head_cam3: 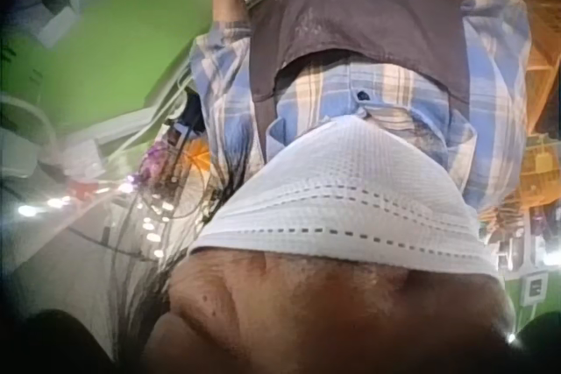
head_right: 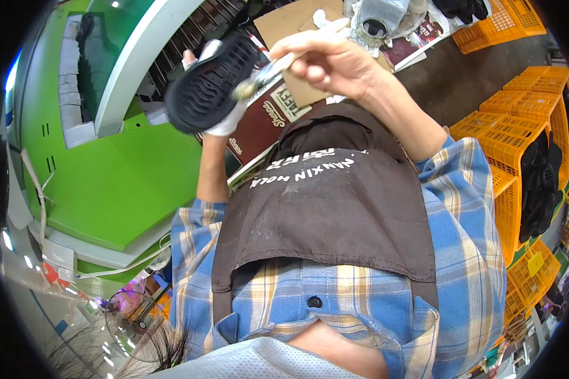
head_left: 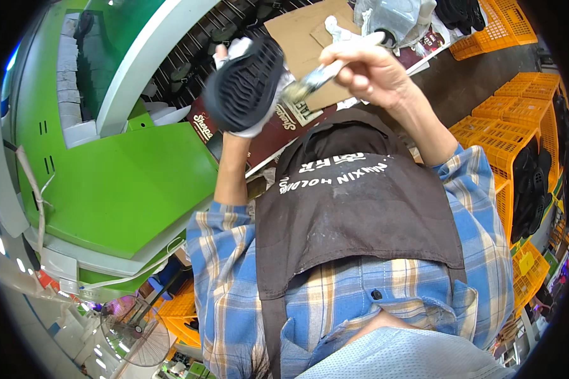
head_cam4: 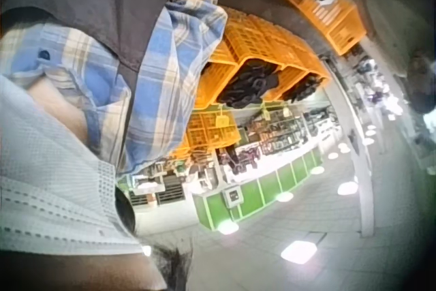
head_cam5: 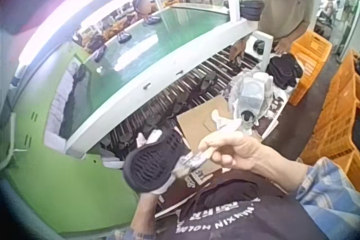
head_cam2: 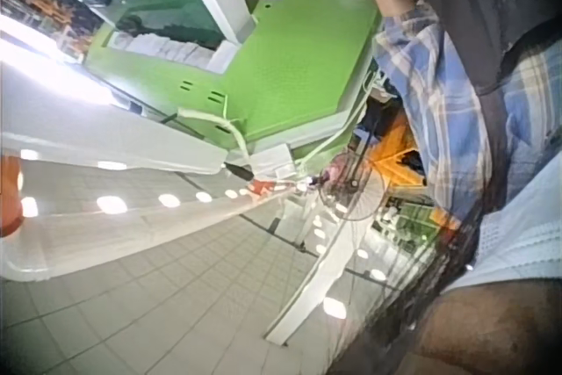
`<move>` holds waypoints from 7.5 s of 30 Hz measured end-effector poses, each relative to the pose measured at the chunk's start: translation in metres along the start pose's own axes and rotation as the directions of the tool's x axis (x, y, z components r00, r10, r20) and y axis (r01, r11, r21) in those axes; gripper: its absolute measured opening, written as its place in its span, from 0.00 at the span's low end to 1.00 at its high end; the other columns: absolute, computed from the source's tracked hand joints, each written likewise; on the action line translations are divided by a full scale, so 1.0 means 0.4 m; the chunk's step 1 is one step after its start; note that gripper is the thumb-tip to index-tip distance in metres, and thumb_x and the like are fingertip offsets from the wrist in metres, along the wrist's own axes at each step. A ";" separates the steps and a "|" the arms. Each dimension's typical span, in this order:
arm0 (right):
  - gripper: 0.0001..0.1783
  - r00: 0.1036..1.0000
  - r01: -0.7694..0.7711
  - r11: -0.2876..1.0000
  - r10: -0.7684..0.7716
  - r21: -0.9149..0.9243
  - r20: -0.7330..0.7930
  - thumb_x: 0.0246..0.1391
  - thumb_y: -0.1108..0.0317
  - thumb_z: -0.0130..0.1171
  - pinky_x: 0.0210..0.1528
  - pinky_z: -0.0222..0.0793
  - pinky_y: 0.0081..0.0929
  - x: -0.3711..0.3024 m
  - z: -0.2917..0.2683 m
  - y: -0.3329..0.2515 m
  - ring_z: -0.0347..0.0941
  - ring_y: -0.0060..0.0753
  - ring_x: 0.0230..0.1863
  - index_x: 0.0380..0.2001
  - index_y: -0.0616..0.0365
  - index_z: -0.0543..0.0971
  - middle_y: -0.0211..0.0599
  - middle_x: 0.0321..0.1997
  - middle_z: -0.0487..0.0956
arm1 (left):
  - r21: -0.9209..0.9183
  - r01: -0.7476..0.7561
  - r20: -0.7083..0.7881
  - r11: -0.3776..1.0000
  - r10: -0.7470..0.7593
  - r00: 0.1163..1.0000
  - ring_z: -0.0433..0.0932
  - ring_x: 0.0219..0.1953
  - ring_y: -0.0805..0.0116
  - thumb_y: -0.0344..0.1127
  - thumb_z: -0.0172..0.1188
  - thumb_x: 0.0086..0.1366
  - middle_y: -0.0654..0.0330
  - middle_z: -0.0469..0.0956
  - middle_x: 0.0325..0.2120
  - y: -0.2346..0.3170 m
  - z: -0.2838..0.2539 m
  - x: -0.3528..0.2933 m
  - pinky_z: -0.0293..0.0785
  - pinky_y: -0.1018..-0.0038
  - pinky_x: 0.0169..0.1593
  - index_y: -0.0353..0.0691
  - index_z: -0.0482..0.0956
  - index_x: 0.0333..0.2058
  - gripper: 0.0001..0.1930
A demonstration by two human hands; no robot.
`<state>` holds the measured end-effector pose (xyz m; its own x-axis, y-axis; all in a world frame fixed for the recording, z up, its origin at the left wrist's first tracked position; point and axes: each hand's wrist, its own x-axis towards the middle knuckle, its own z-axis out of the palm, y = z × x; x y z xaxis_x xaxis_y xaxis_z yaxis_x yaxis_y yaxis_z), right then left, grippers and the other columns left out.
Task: Apply adhesive to the bottom of shoe soles using a brush before placing them on a conveyor belt.
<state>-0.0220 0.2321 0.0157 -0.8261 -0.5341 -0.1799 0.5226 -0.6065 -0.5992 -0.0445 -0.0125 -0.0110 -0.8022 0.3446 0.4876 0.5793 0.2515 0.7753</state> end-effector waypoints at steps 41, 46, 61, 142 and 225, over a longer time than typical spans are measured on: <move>0.12 0.844 0.426 0.563 -0.529 -0.708 0.086 0.53 0.70 0.56 0.26 0.62 0.16 0.002 0.029 -0.026 0.65 0.19 0.25 0.35 0.69 0.78 0.33 0.26 0.72 | -0.927 0.188 -0.023 0.323 -0.550 0.835 0.76 0.38 0.60 0.50 0.38 0.66 0.47 0.74 0.40 0.108 -0.226 0.007 0.74 0.66 0.41 0.34 0.66 0.50 0.25; 0.14 0.892 0.386 0.572 -0.433 -0.724 0.133 0.52 0.68 0.57 0.26 0.62 0.17 0.050 0.043 -0.009 0.67 0.21 0.24 0.35 0.71 0.77 0.34 0.25 0.73 | -0.943 -0.147 -0.321 0.298 -0.703 0.635 0.75 0.33 0.48 0.58 0.38 0.64 0.38 0.72 0.34 0.035 -0.658 0.154 0.77 0.59 0.33 0.31 0.66 0.46 0.30; 0.14 0.978 -0.090 0.736 0.191 -0.671 0.078 0.51 0.65 0.59 0.25 0.62 0.17 0.199 0.013 0.169 0.66 0.20 0.22 0.35 0.67 0.78 0.33 0.22 0.74 | -0.981 0.143 -0.147 0.132 -0.984 -0.097 0.77 0.19 0.61 0.44 0.54 0.62 0.52 0.76 0.25 0.019 0.080 -0.468 0.74 0.72 0.21 0.39 0.71 0.42 0.16; 0.12 0.402 -0.390 0.367 0.893 -0.844 0.203 0.57 0.66 0.52 0.25 0.63 0.16 -0.037 1.324 1.942 0.65 0.19 0.23 0.39 0.64 0.74 0.31 0.24 0.73 | -0.381 0.862 -0.876 0.334 0.167 -0.452 0.78 0.36 0.58 0.27 0.55 0.57 0.51 0.78 0.32 0.692 -0.588 -2.252 0.73 0.71 0.42 0.34 0.76 0.37 0.08; 0.13 0.437 -0.081 -0.082 0.893 -0.993 -0.109 0.56 0.65 0.54 0.23 0.59 0.12 -0.143 1.539 2.428 0.65 0.14 0.22 0.40 0.61 0.75 0.27 0.25 0.73 | -0.917 0.269 -0.296 -0.294 0.051 -0.954 0.75 0.45 0.54 0.52 0.68 0.40 0.50 0.75 0.41 0.804 -0.971 -3.175 0.70 0.66 0.50 0.39 0.69 0.46 0.36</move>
<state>0.6625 -0.6891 -0.0756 0.0820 -0.7106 -0.6988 -0.1849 0.6781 -0.7113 1.1045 -0.7204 -0.2251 0.7519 -0.5834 -0.3069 -0.5183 -0.8109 0.2717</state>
